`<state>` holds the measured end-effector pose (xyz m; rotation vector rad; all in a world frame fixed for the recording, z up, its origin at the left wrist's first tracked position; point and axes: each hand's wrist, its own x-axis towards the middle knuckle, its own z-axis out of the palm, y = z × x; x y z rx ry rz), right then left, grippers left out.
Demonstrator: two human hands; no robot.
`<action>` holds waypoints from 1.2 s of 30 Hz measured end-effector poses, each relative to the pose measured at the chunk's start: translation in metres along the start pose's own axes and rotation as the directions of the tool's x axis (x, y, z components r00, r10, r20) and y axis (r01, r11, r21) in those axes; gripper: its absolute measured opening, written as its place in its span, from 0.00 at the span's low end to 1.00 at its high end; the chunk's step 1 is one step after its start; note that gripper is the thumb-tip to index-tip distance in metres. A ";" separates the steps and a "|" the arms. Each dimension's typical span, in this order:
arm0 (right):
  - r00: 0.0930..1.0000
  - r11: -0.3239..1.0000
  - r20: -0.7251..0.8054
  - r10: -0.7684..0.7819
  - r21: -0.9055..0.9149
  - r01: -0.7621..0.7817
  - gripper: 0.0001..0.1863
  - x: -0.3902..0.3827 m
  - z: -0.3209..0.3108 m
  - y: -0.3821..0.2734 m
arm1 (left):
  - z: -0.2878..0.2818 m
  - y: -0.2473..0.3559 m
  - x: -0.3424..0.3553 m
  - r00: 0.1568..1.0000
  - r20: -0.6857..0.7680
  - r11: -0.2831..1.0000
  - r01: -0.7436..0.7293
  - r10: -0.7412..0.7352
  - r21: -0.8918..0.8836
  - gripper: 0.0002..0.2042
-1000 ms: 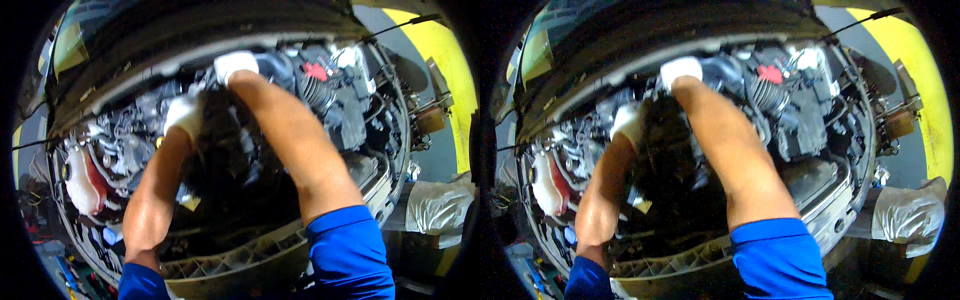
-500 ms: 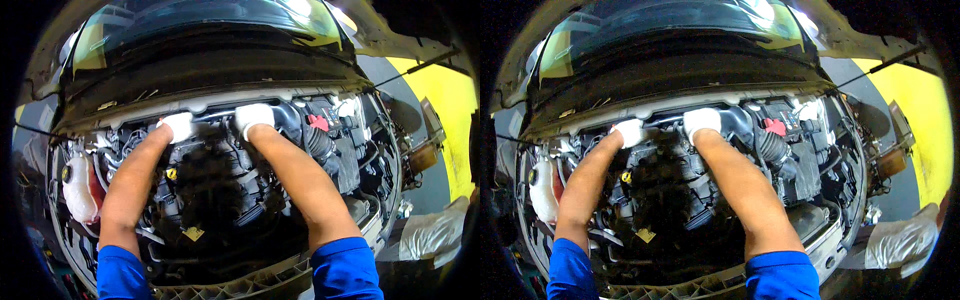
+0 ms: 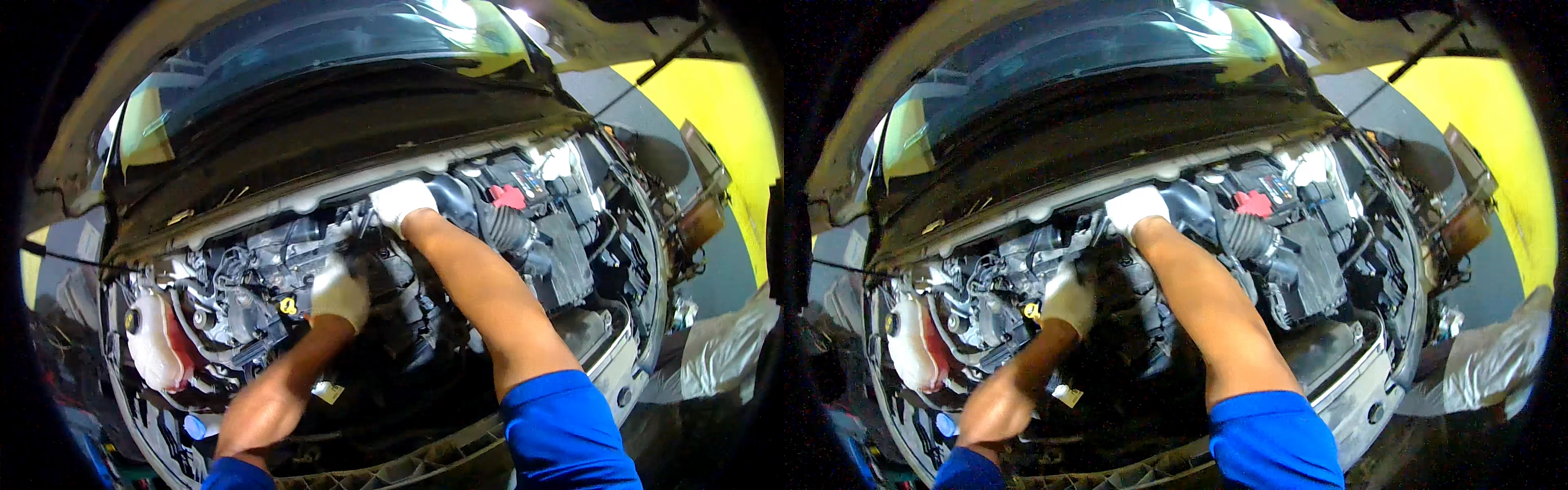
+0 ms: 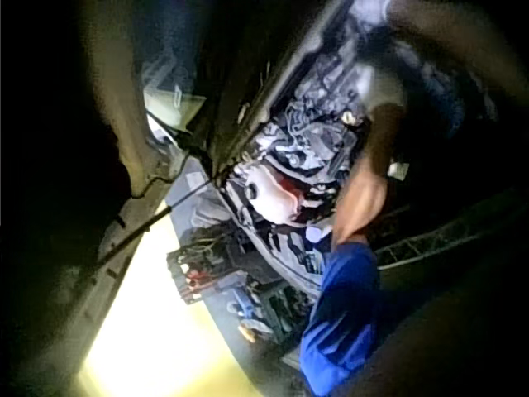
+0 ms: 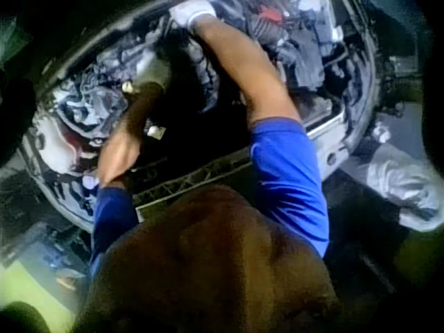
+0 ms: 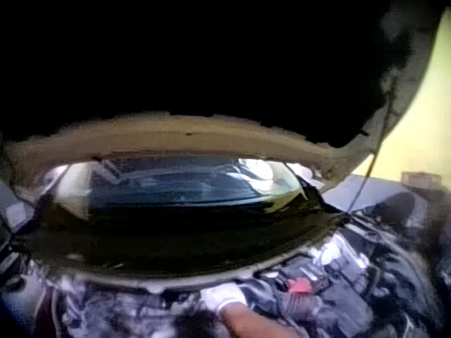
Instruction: The person works on a car engine by hand and using a socket wrench, loosening bolts and manipulating components within the engine bay.
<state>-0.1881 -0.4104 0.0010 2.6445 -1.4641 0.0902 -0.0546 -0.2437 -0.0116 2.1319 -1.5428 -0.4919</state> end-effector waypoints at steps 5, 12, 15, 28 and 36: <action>0.996 0.993 -0.093 0.003 0.121 0.008 0.18 -0.012 0.000 0.020 | 0.002 0.005 0.004 0.994 0.032 0.994 -0.098 0.100 -0.057 0.28; 0.999 0.995 -0.039 -0.003 0.102 0.007 0.13 -0.013 0.012 0.000 | -0.031 -0.032 0.112 0.970 0.168 0.784 -0.242 0.177 0.572 0.23; 0.997 0.993 -0.048 0.068 0.100 -0.063 0.13 -0.006 0.020 -0.002 | -0.036 -0.033 0.140 0.943 0.319 0.800 -0.261 0.092 0.541 0.28; 0.999 0.991 -0.027 0.032 0.131 -0.028 0.13 -0.012 0.002 0.006 | -0.013 0.006 0.026 0.983 0.031 0.930 -0.183 0.183 0.319 0.28; 0.991 0.978 -0.088 -0.097 0.178 0.112 0.17 -0.005 0.011 0.023 | 0.016 0.038 -0.014 0.988 0.133 0.997 -0.070 0.075 -0.037 0.26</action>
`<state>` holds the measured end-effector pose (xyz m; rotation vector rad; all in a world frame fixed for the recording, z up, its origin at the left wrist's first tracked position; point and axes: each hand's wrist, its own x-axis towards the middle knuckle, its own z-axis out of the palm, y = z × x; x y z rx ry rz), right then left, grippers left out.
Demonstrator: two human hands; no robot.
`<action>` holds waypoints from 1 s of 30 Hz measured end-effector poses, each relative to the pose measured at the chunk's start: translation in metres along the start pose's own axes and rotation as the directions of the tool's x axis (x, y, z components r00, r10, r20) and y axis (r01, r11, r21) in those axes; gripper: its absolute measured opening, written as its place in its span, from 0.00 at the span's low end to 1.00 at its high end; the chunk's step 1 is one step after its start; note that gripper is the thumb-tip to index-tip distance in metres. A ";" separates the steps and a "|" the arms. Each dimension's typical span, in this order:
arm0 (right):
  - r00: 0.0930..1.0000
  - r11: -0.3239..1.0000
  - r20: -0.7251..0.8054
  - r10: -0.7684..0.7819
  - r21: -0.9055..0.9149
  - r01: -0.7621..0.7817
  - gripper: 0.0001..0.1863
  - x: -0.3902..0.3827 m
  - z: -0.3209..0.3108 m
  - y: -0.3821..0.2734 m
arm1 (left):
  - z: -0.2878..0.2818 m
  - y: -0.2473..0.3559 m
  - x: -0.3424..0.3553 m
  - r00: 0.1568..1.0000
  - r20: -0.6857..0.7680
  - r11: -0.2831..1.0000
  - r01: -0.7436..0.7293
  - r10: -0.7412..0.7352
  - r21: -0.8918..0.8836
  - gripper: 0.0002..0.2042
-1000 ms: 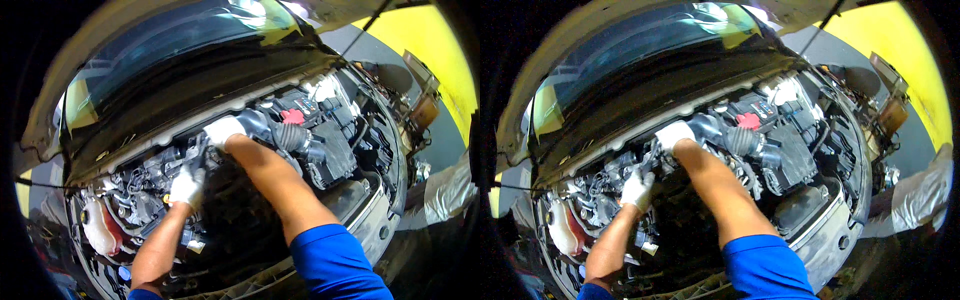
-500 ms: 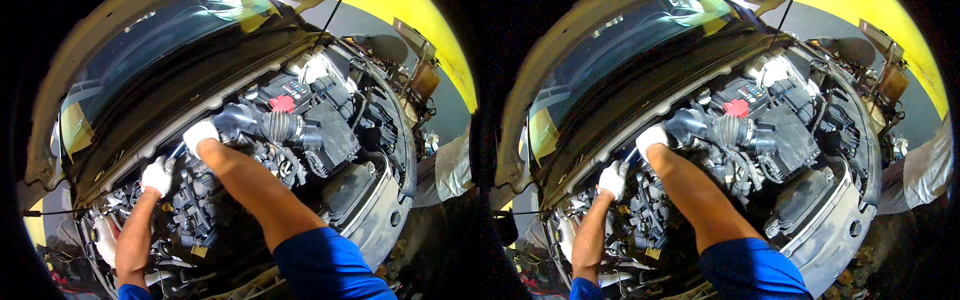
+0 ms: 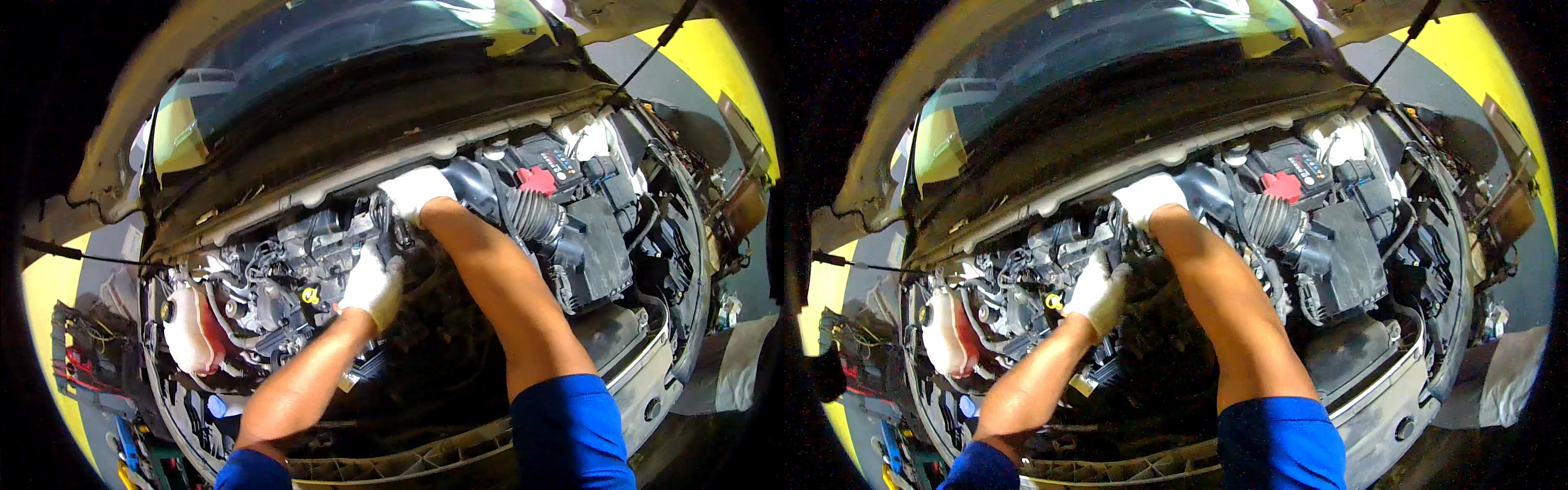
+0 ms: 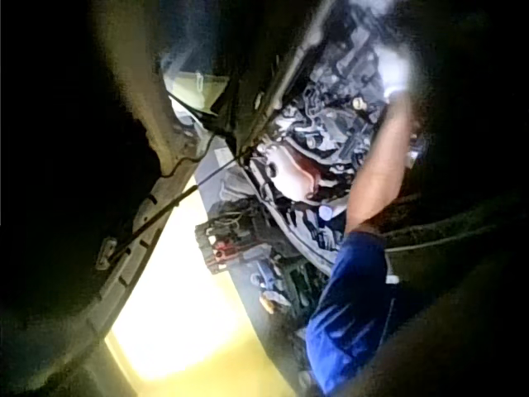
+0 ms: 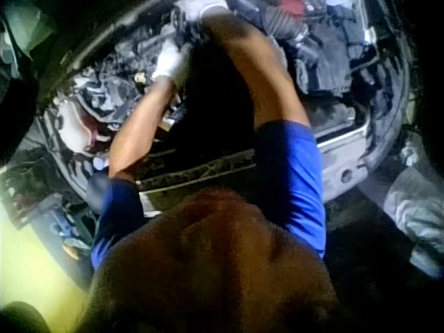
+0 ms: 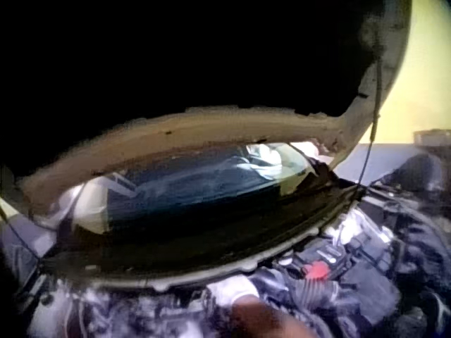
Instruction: The person works on a car engine by hand and using a socket wrench, loosening bolts and manipulating components within the engine bay.
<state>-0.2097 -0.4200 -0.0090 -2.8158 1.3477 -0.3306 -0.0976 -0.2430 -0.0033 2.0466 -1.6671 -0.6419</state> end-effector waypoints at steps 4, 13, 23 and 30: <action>0.997 0.999 0.083 0.004 -0.052 0.000 0.21 -0.011 -0.003 -0.006 | -0.030 -0.053 0.038 0.990 -0.057 0.917 -0.098 0.130 0.386 0.28; 0.989 0.999 0.148 0.016 -0.031 -0.011 0.24 -0.010 -0.022 -0.022 | -0.068 -0.102 0.157 0.980 0.190 0.681 -0.178 0.058 0.711 0.20; 0.999 0.987 0.036 -0.033 -0.157 0.038 0.17 -0.006 0.003 -0.009 | -0.073 -0.045 0.069 0.984 0.117 0.858 -0.172 0.131 0.484 0.24; 0.988 0.992 0.149 0.030 -0.124 -0.012 0.16 -0.001 -0.013 -0.012 | -0.015 0.001 0.000 0.997 0.048 0.989 -0.065 0.059 0.136 0.30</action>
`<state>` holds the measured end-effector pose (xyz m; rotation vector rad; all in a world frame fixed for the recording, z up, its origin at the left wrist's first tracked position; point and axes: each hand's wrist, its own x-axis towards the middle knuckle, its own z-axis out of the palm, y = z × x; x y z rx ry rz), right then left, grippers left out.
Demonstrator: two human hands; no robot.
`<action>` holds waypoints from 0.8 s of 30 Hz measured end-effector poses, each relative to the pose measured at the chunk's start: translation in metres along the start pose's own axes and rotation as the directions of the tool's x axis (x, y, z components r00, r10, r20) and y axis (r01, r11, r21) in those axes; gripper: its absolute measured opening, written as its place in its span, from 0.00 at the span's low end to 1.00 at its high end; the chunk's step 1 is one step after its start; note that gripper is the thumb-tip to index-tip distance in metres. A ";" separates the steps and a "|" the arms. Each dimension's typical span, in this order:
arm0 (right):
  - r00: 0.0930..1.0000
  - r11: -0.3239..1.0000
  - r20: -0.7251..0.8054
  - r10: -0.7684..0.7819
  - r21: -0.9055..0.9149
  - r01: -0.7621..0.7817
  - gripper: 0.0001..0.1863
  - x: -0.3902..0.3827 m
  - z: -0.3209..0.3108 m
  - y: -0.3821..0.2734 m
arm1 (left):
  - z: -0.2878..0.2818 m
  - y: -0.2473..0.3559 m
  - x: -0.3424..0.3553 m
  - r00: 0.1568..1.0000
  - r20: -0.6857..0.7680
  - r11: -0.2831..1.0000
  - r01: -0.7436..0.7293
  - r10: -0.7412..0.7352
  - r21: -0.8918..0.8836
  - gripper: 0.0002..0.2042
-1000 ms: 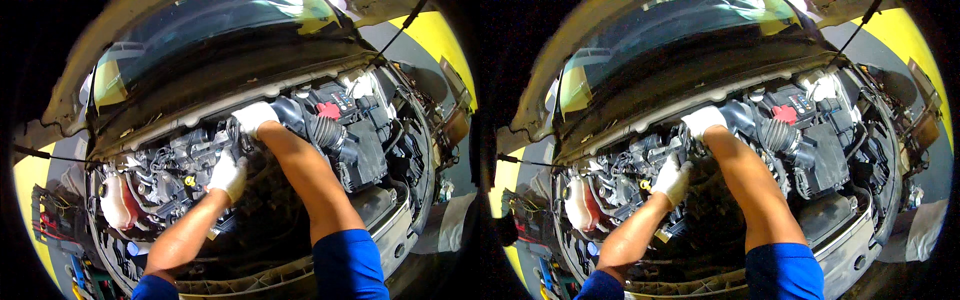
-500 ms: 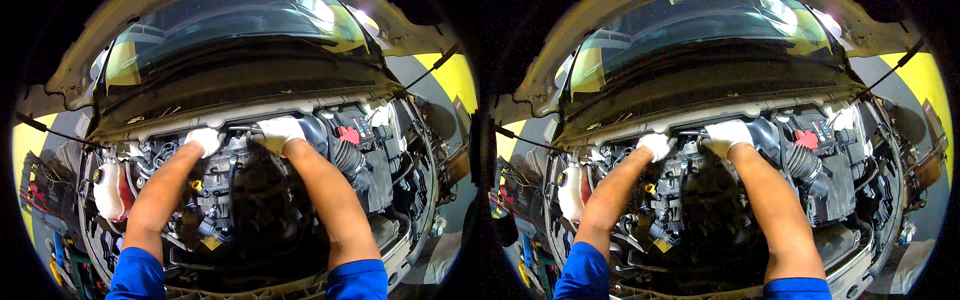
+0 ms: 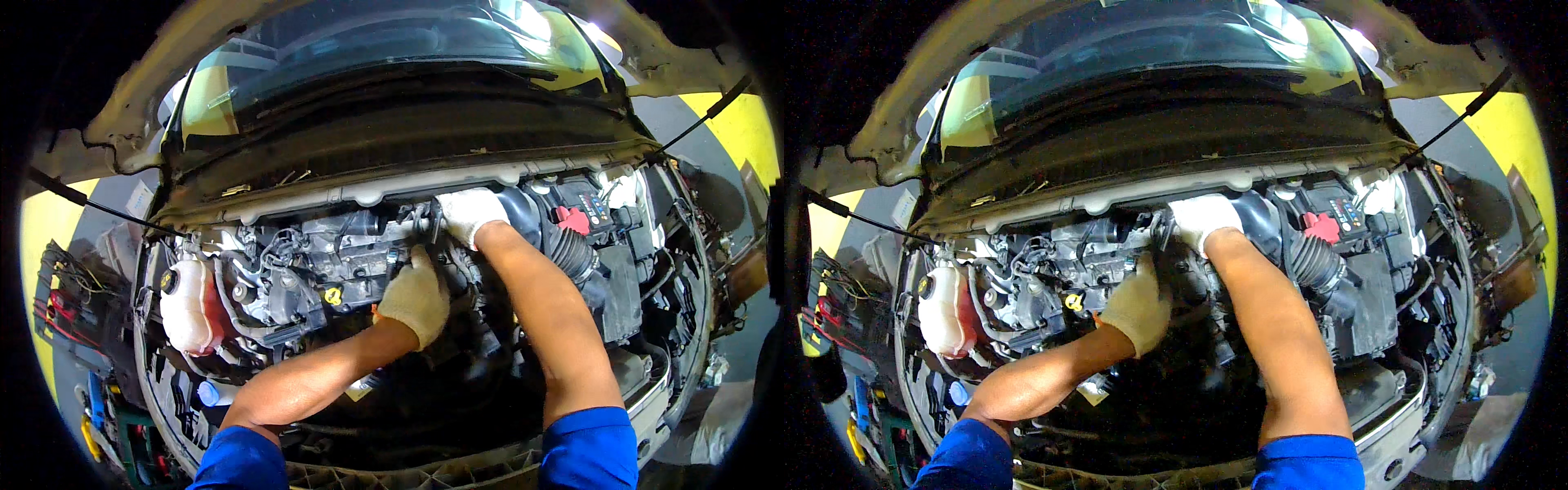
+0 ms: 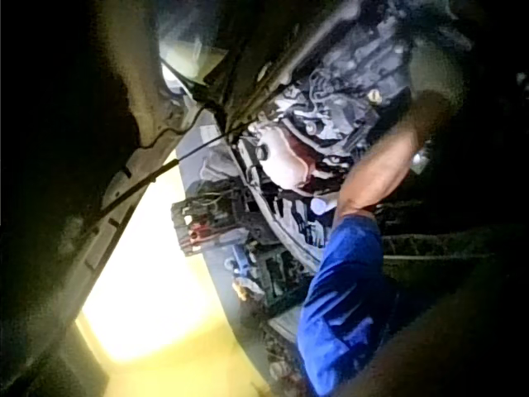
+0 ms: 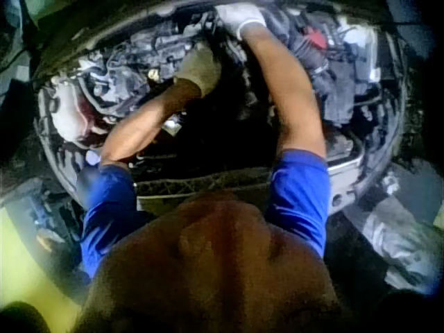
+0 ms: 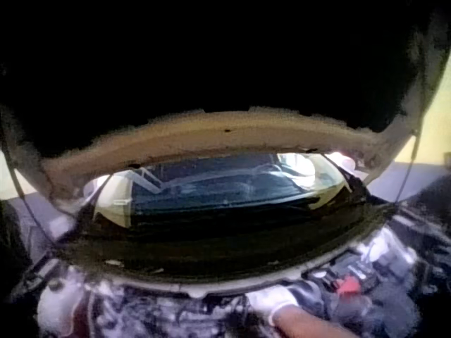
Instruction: The person works on a car engine by hand and using a socket wrench, loosening bolts and manipulating components within the engine bay.
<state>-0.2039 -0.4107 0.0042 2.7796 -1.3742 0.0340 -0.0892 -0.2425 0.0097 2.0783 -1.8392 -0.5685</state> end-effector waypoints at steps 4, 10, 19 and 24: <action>1.000 1.000 -0.001 -0.008 0.003 0.008 0.21 -0.004 -0.001 -0.001 | -0.016 -0.023 0.008 0.983 0.180 0.991 -0.066 0.044 0.118 0.30; 0.999 0.999 0.053 -0.004 0.054 0.001 0.23 -0.011 -0.019 -0.017 | -0.053 -0.102 0.108 0.991 -0.006 0.826 -0.105 0.131 0.554 0.17; 0.999 1.000 -0.032 0.005 -0.007 -0.005 0.18 -0.006 0.003 -0.008 | -0.052 -0.084 0.090 0.965 0.039 0.853 -0.249 0.261 0.458 0.21; 0.992 0.998 -0.116 -0.053 -0.042 0.048 0.13 0.003 0.017 0.008 | -0.029 -0.024 0.028 0.980 0.151 0.959 -0.162 0.129 0.233 0.22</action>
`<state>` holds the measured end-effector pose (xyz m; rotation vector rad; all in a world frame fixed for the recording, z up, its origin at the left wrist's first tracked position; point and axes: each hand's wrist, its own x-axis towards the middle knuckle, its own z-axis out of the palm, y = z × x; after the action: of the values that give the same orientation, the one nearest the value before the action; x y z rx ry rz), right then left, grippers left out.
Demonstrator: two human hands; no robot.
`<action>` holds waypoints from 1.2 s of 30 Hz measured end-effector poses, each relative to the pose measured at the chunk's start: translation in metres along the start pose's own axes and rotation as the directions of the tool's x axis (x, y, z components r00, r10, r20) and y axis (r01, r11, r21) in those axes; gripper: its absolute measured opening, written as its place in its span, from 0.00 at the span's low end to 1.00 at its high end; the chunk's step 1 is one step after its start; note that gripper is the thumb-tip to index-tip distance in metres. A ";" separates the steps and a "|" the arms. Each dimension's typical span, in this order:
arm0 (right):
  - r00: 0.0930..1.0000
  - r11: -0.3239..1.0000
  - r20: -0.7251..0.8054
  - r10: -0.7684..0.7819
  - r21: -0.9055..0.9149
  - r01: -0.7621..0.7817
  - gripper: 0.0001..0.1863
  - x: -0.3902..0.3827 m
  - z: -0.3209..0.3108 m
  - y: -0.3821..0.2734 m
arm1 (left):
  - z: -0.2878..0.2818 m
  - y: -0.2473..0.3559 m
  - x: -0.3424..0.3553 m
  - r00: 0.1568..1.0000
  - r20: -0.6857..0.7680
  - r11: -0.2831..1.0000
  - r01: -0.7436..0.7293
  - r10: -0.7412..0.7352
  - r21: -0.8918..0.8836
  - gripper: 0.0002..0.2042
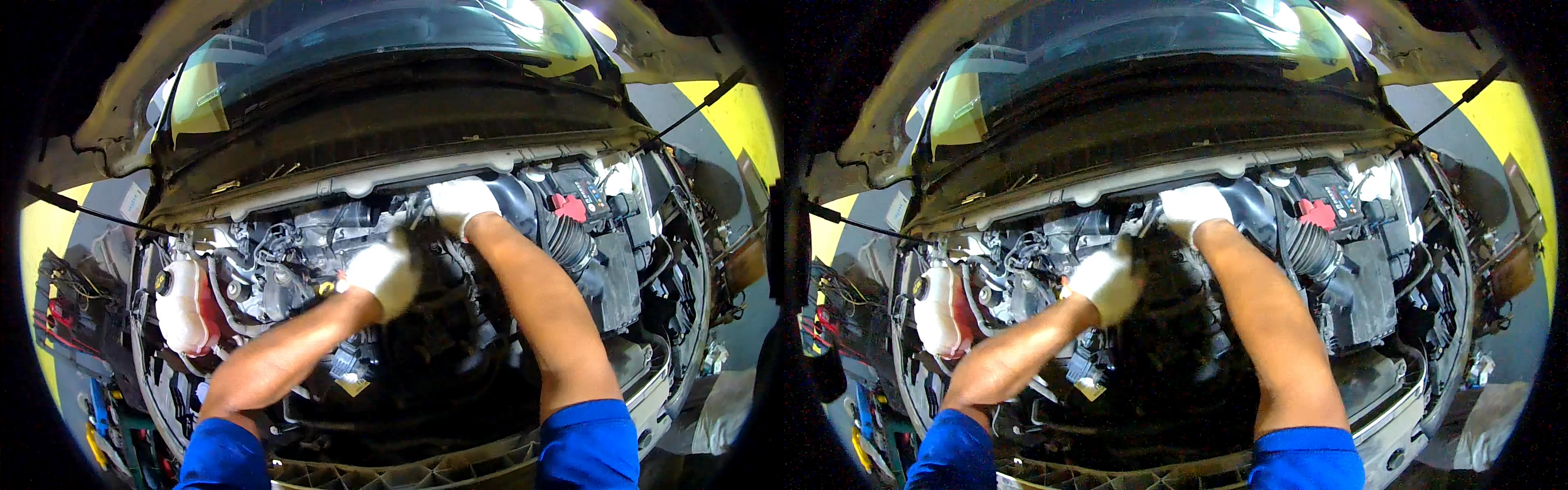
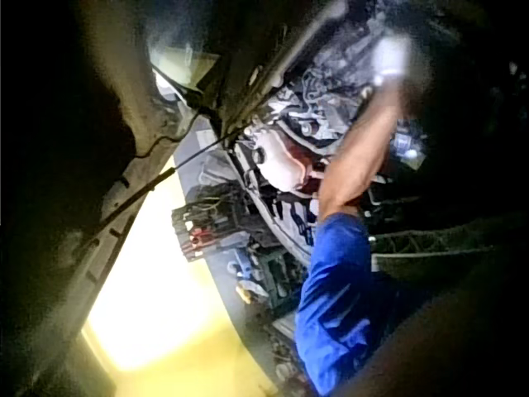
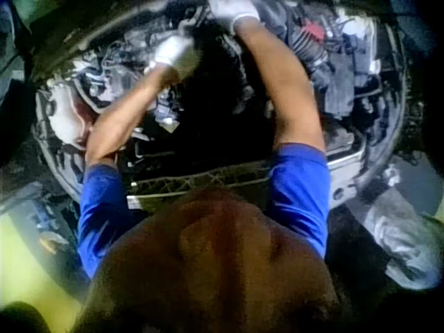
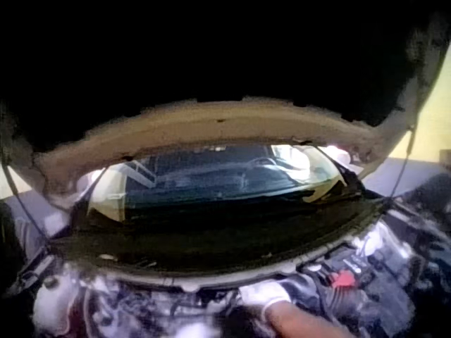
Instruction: The person works on a car engine by hand and using a socket wrench, loosening bolts and manipulating components within the engine bay.
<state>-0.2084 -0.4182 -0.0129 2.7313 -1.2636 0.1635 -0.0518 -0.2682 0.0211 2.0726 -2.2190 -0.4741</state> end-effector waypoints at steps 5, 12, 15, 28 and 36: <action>0.992 0.997 0.115 0.051 0.053 -0.057 0.17 -0.001 -0.027 -0.014 | 0.025 0.055 -0.019 0.992 -0.072 0.959 0.083 -0.106 -0.270 0.34; 0.994 0.987 0.109 0.016 0.159 -0.033 0.21 -0.014 -0.020 -0.006 | 0.003 -0.042 0.026 0.993 -0.093 0.967 0.092 -0.072 0.238 0.26; 0.992 0.991 0.127 -0.002 0.131 -0.015 0.28 -0.008 -0.031 -0.020 | -0.010 -0.101 0.078 0.991 -0.073 0.883 0.130 -0.109 0.452 0.20; 0.982 0.996 0.174 0.070 0.050 -0.079 0.21 0.001 -0.023 -0.014 | 0.016 0.028 0.012 0.993 0.015 0.955 0.120 -0.121 -0.271 0.27; 0.996 0.996 0.068 0.053 0.074 -0.058 0.22 -0.008 -0.012 -0.003 | -0.017 -0.007 0.020 0.992 0.116 0.999 0.049 -0.050 0.013 0.27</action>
<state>-0.2119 -0.4081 -0.0024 2.7879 -1.3793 0.1307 -0.0425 -0.2913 0.0324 2.1627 -2.2397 -0.6035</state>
